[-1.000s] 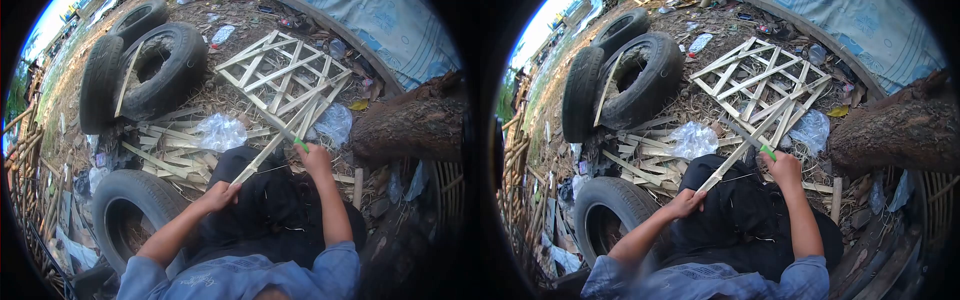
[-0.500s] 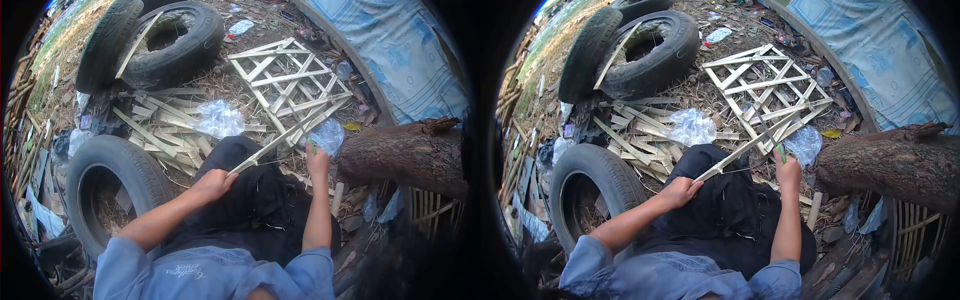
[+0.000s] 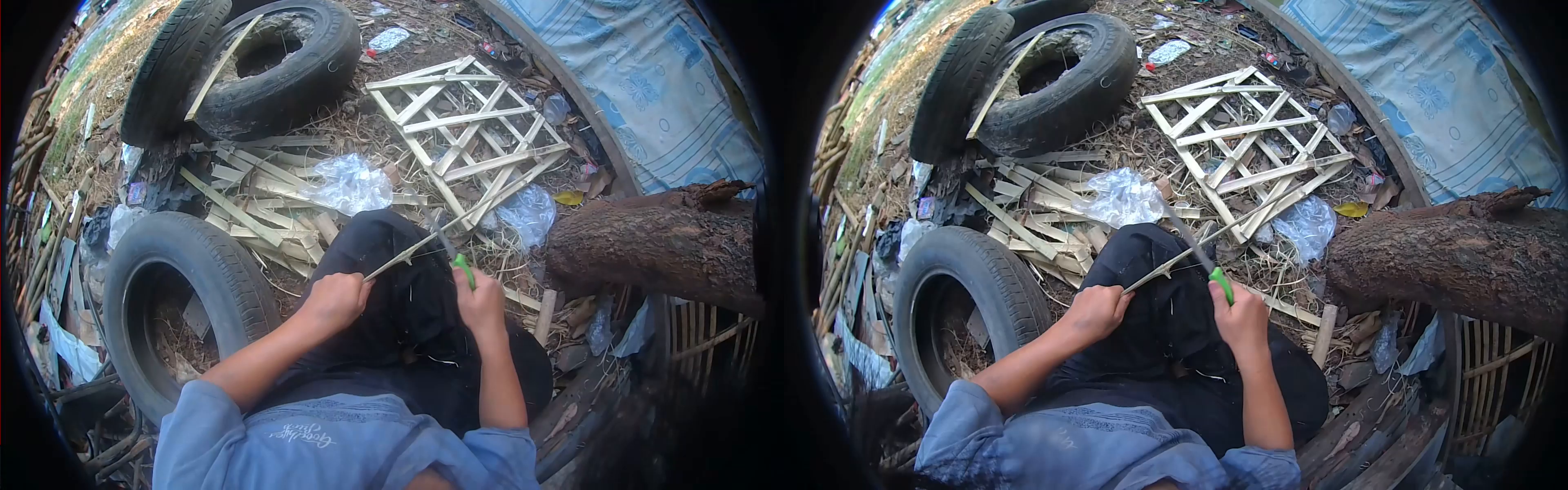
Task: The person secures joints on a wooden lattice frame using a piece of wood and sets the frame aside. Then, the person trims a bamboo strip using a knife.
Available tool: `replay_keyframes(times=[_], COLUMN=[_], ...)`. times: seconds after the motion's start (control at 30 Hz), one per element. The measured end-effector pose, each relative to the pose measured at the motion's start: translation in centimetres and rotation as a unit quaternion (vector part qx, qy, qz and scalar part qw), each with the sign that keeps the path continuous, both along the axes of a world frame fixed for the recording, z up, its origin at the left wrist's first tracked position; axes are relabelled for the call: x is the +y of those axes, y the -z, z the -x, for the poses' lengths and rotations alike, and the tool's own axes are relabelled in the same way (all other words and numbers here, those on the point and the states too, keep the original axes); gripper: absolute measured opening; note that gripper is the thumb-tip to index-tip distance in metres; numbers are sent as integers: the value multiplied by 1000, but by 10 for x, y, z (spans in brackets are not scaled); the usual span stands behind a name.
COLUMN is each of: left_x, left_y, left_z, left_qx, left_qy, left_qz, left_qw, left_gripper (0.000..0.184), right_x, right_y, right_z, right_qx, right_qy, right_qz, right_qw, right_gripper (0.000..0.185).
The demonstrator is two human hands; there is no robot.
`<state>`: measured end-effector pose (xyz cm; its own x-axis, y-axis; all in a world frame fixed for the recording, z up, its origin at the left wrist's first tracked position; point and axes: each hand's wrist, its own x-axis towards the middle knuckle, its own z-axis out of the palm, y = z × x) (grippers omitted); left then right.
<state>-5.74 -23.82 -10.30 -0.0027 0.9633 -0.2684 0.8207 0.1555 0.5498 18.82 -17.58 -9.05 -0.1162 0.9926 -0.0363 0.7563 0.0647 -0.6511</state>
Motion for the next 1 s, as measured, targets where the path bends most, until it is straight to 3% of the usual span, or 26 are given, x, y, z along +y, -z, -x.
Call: replay_keyframes(times=[0.1,0.27,0.43,0.57,0.63,0.7,0.83,0.9,1.0], left_x=[0,0,-1,-6,-5,-1,-2,0,-3], left_y=[-4,7,8,12,12,14,15,8,-5], left_z=[0,2,1,5,5,2,2,6,14], left_qx=[42,-1,-11,1,5,7,-1,-38,-49], left_qy=[38,30,30,24,30,37,41,36,33], left_qz=[2,-42,-58,-39,-37,-42,-40,-20,11], left_qw=[998,999,998,999,999,998,998,998,998], left_gripper=[38,35,34,34,33,32,32,32,34], right_x=[-32,-29,-21,22,32,31,-2,-8,25], right_y=[9,37,44,56,51,51,29,39,69], right_z=[23,31,23,-37,-64,-72,-5,18,0], right_qx=[-33,-43,-79,-105,-89,-88,-43,-42,-28], right_qy=[-66,-43,-46,135,159,156,-21,-84,15], right_qz=[-15,-16,-92,-39,-45,-61,-131,-105,-109], right_qw=[997,998,992,984,982,982,990,990,994], right_gripper=[46,47,47,49,50,50,48,47,46])
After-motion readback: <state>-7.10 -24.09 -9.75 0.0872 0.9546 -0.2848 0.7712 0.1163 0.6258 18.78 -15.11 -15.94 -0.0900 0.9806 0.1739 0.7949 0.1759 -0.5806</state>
